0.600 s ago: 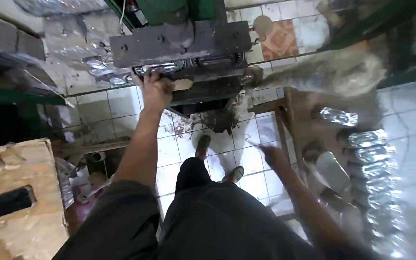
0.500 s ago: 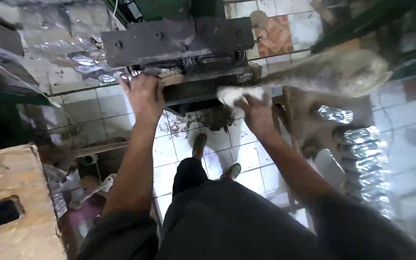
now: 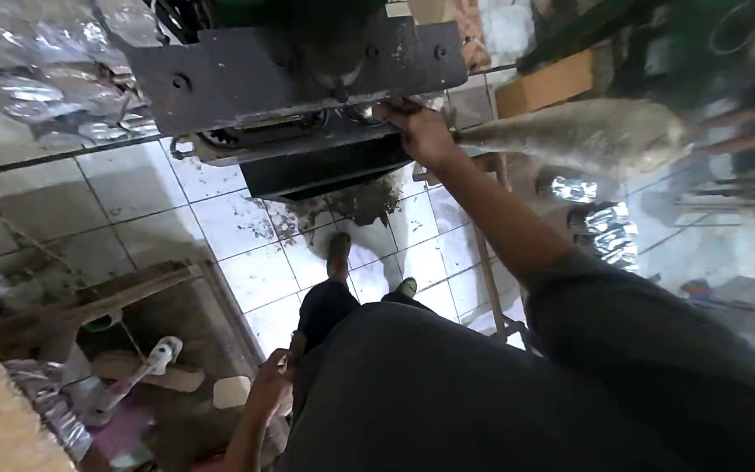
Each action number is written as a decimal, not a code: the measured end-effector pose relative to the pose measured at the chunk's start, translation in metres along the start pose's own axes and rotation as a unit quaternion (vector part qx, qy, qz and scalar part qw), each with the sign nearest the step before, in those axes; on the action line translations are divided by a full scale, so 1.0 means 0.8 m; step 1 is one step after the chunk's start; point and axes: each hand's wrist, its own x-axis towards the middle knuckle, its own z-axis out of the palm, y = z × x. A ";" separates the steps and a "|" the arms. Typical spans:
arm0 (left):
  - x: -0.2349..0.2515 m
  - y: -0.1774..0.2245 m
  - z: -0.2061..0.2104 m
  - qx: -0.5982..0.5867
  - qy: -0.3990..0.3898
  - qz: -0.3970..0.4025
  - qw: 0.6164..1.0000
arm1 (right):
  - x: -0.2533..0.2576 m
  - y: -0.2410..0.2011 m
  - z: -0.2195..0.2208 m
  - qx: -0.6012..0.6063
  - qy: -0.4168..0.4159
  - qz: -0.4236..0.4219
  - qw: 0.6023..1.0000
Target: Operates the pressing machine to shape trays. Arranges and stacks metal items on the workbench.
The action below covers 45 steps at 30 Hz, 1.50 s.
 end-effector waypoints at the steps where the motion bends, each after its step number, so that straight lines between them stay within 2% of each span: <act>1: 0.004 0.004 -0.006 0.015 -0.005 0.001 1.000 | -0.004 -0.003 0.006 0.008 0.008 -0.003 1.000; 3: 0.008 0.008 -0.010 0.027 -0.023 0.004 0.999 | 0.002 -0.043 0.034 -0.021 0.042 0.010 0.999; 5: -0.007 0.028 -0.010 0.003 -0.066 -0.026 0.997 | 0.029 -0.126 0.084 -0.051 0.089 -0.005 0.995; 7: -0.022 0.039 -0.005 -0.042 -0.060 -0.042 0.996 | 0.062 -0.221 0.104 -0.007 0.060 -0.010 0.998; 8: -0.023 0.036 0.001 -0.049 -0.035 -0.043 0.997 | 0.074 -0.253 0.097 0.021 0.032 -0.003 0.999; 10: -0.016 0.018 0.018 -0.021 0.027 -0.023 0.999 | 0.081 -0.269 0.071 0.045 -0.029 0.013 0.998; 13: 0.013 -0.008 0.047 0.037 0.099 0.036 0.994 | 0.068 -0.236 0.054 0.064 -0.073 -0.020 0.995; 14: 0.016 -0.012 0.048 0.043 0.095 0.029 0.994 | 0.060 -0.227 0.055 0.062 -0.074 -0.038 0.995; 16: 0.011 -0.015 0.035 0.035 0.043 0.003 0.998 | 0.031 -0.207 0.056 0.058 -0.023 -0.028 0.998; 19: 0.006 -0.002 0.016 -0.007 -0.024 -0.013 1.000 | -0.009 -0.129 0.063 0.019 0.131 0.028 0.991; 20: 0.002 0.001 0.012 -0.021 -0.037 -0.017 0.999 | -0.017 -0.100 0.065 -0.010 0.139 0.050 0.989; 21: -0.001 -0.002 0.009 -0.029 -0.042 -0.024 0.998 | -0.028 -0.079 0.058 -0.033 0.110 0.064 0.991; 23: 0.005 -0.015 0.004 -0.032 -0.029 -0.021 0.999 | -0.050 -0.067 0.008 -0.032 0.087 0.021 0.996; 25: 0.007 -0.023 0.010 -0.017 -0.011 -0.013 1.000 | -0.081 -0.073 -0.072 -0.001 0.094 -0.026 0.995; 26: 0.003 -0.020 0.016 -0.002 -0.008 -0.011 1.000 | -0.101 -0.072 -0.115 0.004 0.087 -0.018 0.996; 28: -0.009 -0.008 0.029 0.044 -0.030 -0.016 0.998 | -0.127 -0.047 -0.197 0.012 0.048 0.039 0.998; 31: -0.024 0.003 0.048 0.085 -0.044 -0.014 0.995 | -0.138 0.026 -0.296 -0.011 0.024 0.169 0.985; 33: -0.025 0.001 0.063 0.109 -0.040 -0.024 0.993 | -0.146 0.069 -0.323 0.009 0.010 0.267 0.964; 34: -0.026 -0.002 0.072 0.128 -0.035 -0.026 0.991 | -0.154 0.080 -0.326 0.041 -0.030 0.322 0.946; 36: -0.024 -0.005 0.092 0.190 -0.027 -0.015 0.981 | -0.175 0.087 -0.316 0.111 -0.062 0.375 0.918; 39: -0.017 0.041 0.127 0.305 -0.011 0.017 0.952 | -0.229 0.109 -0.271 0.065 -0.070 0.343 0.934; 42: 0.005 0.132 0.184 0.422 0.000 0.079 0.903 | -0.380 0.100 -0.188 0.098 -0.047 0.334 0.936; 45: 0.024 0.264 0.267 0.462 0.006 0.231 0.856 | -0.550 0.106 -0.034 0.214 0.025 0.380 0.900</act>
